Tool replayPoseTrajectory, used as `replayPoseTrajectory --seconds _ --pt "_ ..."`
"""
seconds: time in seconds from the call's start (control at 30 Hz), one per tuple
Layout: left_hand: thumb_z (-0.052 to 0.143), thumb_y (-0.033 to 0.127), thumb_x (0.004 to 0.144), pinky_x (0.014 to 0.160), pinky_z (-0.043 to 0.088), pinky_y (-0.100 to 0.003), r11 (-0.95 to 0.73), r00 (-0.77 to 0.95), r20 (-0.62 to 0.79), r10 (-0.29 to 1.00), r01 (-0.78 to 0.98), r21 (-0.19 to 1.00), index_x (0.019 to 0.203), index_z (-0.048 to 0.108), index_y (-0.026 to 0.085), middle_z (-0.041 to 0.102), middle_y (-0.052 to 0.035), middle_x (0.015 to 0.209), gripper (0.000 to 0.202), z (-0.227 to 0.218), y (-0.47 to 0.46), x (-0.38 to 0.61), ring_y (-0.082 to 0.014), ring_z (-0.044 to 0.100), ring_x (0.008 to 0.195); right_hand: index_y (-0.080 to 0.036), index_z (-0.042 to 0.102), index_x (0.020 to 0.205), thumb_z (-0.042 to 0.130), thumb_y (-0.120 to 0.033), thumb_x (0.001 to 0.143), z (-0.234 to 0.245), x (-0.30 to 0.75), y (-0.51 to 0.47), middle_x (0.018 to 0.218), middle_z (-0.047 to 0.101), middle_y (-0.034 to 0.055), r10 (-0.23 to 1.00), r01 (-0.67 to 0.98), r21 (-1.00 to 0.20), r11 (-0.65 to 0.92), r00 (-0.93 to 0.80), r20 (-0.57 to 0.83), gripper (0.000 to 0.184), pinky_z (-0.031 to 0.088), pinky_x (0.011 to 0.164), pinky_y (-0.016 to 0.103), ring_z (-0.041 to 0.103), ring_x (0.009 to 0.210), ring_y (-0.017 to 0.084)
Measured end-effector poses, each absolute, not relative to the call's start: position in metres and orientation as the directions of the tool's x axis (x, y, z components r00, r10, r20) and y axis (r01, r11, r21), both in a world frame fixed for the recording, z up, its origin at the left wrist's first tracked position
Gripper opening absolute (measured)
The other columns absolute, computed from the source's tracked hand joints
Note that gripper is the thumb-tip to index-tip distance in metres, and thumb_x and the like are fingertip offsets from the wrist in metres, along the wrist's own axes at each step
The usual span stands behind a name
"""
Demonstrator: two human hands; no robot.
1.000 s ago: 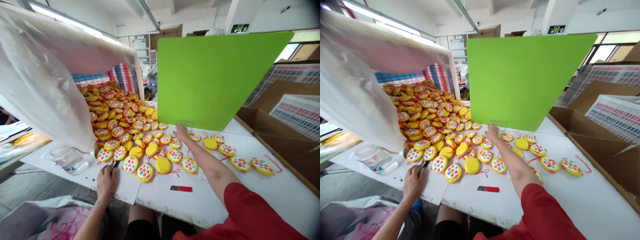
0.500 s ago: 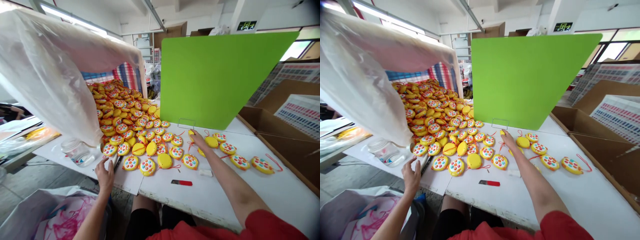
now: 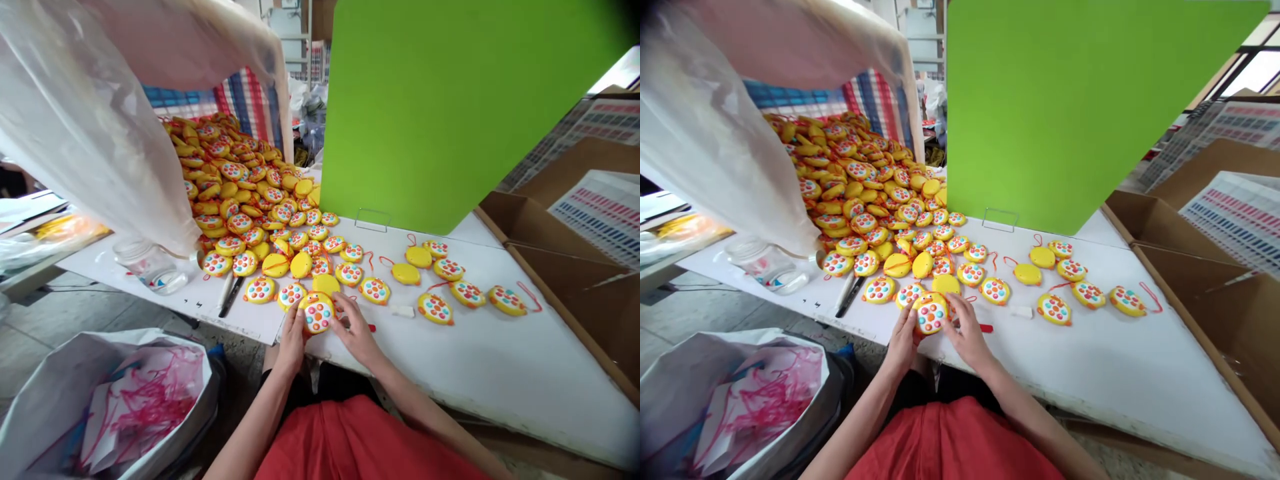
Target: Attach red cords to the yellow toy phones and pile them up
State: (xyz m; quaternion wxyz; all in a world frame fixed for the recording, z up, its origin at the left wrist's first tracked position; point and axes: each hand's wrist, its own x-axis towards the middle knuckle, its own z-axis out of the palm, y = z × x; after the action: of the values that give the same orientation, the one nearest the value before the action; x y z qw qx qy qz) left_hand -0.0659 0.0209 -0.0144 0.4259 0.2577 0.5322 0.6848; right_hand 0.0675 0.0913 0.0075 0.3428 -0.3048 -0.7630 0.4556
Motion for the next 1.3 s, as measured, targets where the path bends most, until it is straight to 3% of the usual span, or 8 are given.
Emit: replayPoseTrajectory --seconds 0.17,0.37,0.6,0.73,0.9,1.13,1.2,1.3 --pt "0.053 0.051 0.085 0.073 0.058 -0.038 -0.005 -0.370 -0.215 0.904 -0.511 0.859 0.136 0.040 0.026 0.055 -0.0097 0.130 0.058 -0.002 0.009 -0.061 -0.0234 0.064 0.098 -0.034 0.035 0.141 0.045 -0.058 0.087 0.008 0.076 0.094 0.127 0.053 0.0086 0.713 0.022 -0.985 -0.169 -0.687 -0.137 0.060 0.059 0.058 0.040 0.062 0.087 0.024" --pt "0.062 0.047 0.080 0.062 0.059 -0.034 0.075 -0.314 -0.253 0.915 -0.485 0.871 0.132 0.043 0.026 0.058 -0.0081 0.122 0.059 0.011 0.005 -0.056 -0.0211 0.066 0.085 -0.039 0.030 0.143 0.047 -0.057 0.087 0.012 0.075 0.079 0.138 0.045 0.0049 0.636 -0.008 -0.973 -0.230 -0.758 -0.144 0.061 0.060 0.057 0.038 0.064 0.080 0.021" --pt "0.070 0.043 0.074 0.077 0.057 -0.036 0.039 -0.295 -0.150 0.944 -0.348 0.937 0.137 0.036 0.023 0.054 -0.0103 0.127 0.074 0.013 0.001 -0.059 -0.0245 0.062 0.099 -0.034 0.031 0.145 0.049 -0.050 0.090 0.006 0.076 0.080 0.145 0.040 0.0019 0.728 0.018 -0.996 0.083 -0.684 0.048 0.060 0.034 0.109 0.042 0.039 0.131 0.023" --pt "0.081 0.029 0.062 0.091 0.052 -0.039 -0.002 -0.261 -0.084 0.962 -0.312 0.950 0.144 0.023 0.024 0.053 -0.0108 0.130 0.101 0.011 -0.003 -0.056 -0.0253 0.059 0.107 -0.034 0.031 0.144 0.043 -0.053 0.092 0.010 0.079 0.083 0.147 0.039 0.0008 0.710 0.050 -0.996 0.069 -0.704 0.014 0.057 0.030 0.111 0.042 0.037 0.133 0.022" --pt "0.070 0.037 0.075 0.099 0.046 -0.038 -0.020 -0.348 -0.084 0.934 -0.286 0.958 0.139 0.034 0.023 0.051 -0.0092 0.133 0.075 0.005 -0.002 -0.056 -0.0250 0.054 0.117 -0.033 0.027 0.146 0.037 -0.054 0.094 0.019 0.084 0.086 0.150 0.034 0.0019 0.641 0.103 -0.982 0.158 -0.767 0.023 0.058 0.025 0.114 0.043 0.031 0.137 0.022" --pt "0.056 0.045 0.085 0.101 0.043 -0.041 0.014 -0.346 -0.164 0.924 -0.398 0.917 0.137 0.039 0.024 0.049 -0.0088 0.139 0.059 0.010 0.000 -0.057 -0.0272 0.050 0.123 -0.030 0.041 0.140 0.072 -0.047 0.074 0.016 0.081 0.079 0.152 0.027 0.0065 0.506 0.173 -0.668 0.723 -0.791 0.344 0.075 0.021 0.114 0.054 0.022 0.140 0.031" --pt "0.051 0.052 0.086 0.105 0.038 -0.040 -0.014 -0.308 -0.088 0.947 -0.313 0.950 0.137 0.040 0.022 0.045 -0.0096 0.142 0.060 0.012 -0.001 -0.060 -0.0274 0.042 0.130 -0.027 0.043 0.139 0.063 -0.047 0.082 0.013 0.078 0.074 0.148 0.036 0.0083 0.560 0.126 -0.775 0.620 -0.763 0.324 0.063 0.025 0.113 0.051 0.031 0.136 0.029" --pt "0.067 0.055 0.071 0.103 0.039 -0.040 -0.019 -0.258 0.000 0.966 -0.073 0.997 0.138 0.038 0.018 0.042 -0.0131 0.143 0.082 0.016 -0.001 -0.065 -0.0304 0.041 0.130 -0.024 0.047 0.135 0.041 -0.054 0.092 0.007 0.072 0.064 0.134 0.054 0.0087 0.731 -0.072 -0.995 0.067 -0.676 0.098 0.052 0.040 0.104 0.046 0.048 0.125 0.026"
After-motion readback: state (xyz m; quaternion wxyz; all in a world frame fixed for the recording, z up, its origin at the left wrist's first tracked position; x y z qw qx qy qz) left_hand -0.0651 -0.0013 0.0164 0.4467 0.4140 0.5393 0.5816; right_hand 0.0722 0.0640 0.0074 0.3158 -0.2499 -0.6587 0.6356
